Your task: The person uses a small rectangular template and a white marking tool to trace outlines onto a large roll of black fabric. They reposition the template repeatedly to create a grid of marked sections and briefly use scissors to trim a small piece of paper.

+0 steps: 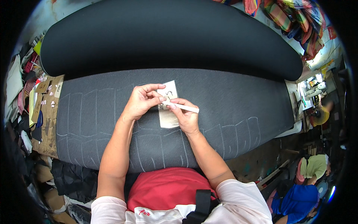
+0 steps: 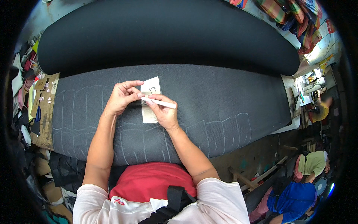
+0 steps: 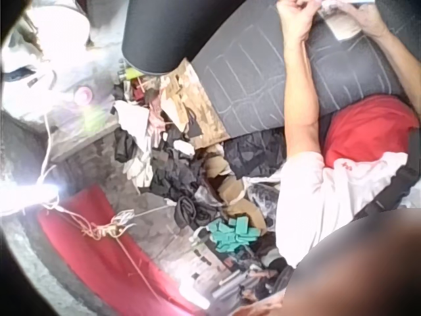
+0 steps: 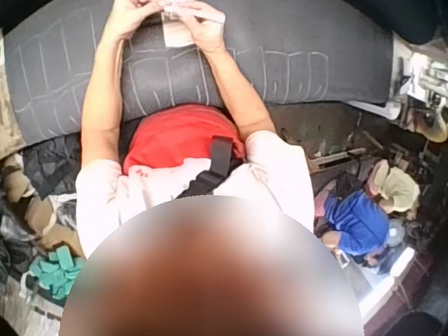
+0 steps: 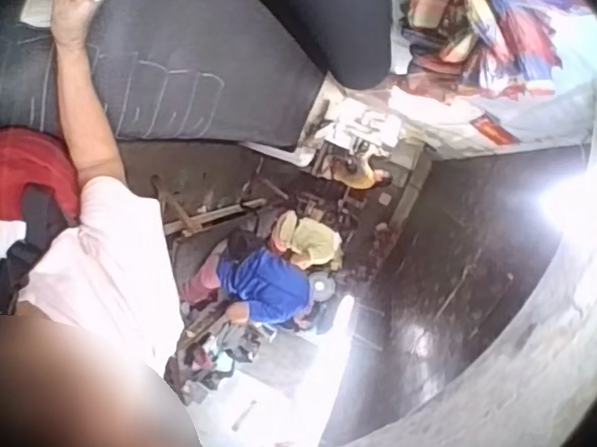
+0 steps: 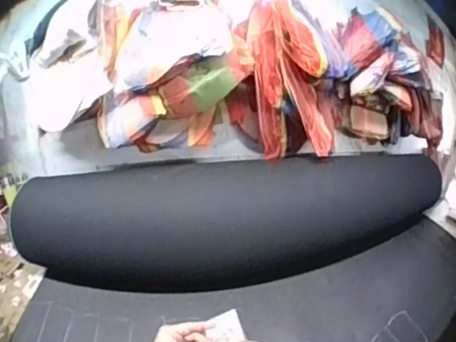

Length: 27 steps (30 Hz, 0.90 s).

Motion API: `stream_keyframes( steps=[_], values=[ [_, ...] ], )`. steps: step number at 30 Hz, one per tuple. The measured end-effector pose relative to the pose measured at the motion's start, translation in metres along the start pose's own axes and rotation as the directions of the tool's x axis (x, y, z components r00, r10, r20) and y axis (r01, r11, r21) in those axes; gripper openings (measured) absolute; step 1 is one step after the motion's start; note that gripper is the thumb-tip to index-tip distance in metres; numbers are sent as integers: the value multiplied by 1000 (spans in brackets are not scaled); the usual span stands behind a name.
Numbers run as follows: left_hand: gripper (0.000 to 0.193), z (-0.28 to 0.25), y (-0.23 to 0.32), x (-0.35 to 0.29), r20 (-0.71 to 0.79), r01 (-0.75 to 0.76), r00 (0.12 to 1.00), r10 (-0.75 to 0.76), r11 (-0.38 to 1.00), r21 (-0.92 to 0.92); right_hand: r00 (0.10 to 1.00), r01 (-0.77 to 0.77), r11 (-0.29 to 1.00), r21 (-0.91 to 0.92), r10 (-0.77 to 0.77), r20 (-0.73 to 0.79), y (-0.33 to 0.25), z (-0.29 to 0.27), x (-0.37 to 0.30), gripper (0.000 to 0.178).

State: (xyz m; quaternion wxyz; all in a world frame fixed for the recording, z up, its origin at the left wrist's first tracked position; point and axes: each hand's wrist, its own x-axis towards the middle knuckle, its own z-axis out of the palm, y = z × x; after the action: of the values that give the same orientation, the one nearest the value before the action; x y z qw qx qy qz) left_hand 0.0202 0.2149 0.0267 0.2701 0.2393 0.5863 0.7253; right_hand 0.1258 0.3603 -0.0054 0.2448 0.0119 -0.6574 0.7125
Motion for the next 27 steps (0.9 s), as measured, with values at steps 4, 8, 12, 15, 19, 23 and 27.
stream_keyframes(
  steps=[4,8,12,15,19,23,27],
  values=[
    [33,9,-1,-3,-11,-57,998,68,896,440,990,-129,988,86,133,-40,10,-2,0,13],
    [23,20,-13,-4,88,-143,990,113,742,655,1000,-29,964,-263,30,-2,14,2,-2,10],
    [27,23,-24,-3,92,-250,959,269,642,725,988,156,820,-551,-125,94,8,4,-2,11],
    [27,23,-30,-2,39,-204,964,262,642,739,969,246,740,-626,-187,159,3,8,-2,12],
    [27,25,-31,-2,2,-252,936,353,666,702,966,255,632,-732,-193,170,0,13,-3,11],
    [22,21,-6,-6,-86,-330,873,481,710,622,963,250,553,-795,-226,145,-1,17,-4,10],
    [12,-16,36,-18,-396,-360,744,538,822,441,939,314,542,-779,-300,169,-9,21,-1,15]
  ],
)
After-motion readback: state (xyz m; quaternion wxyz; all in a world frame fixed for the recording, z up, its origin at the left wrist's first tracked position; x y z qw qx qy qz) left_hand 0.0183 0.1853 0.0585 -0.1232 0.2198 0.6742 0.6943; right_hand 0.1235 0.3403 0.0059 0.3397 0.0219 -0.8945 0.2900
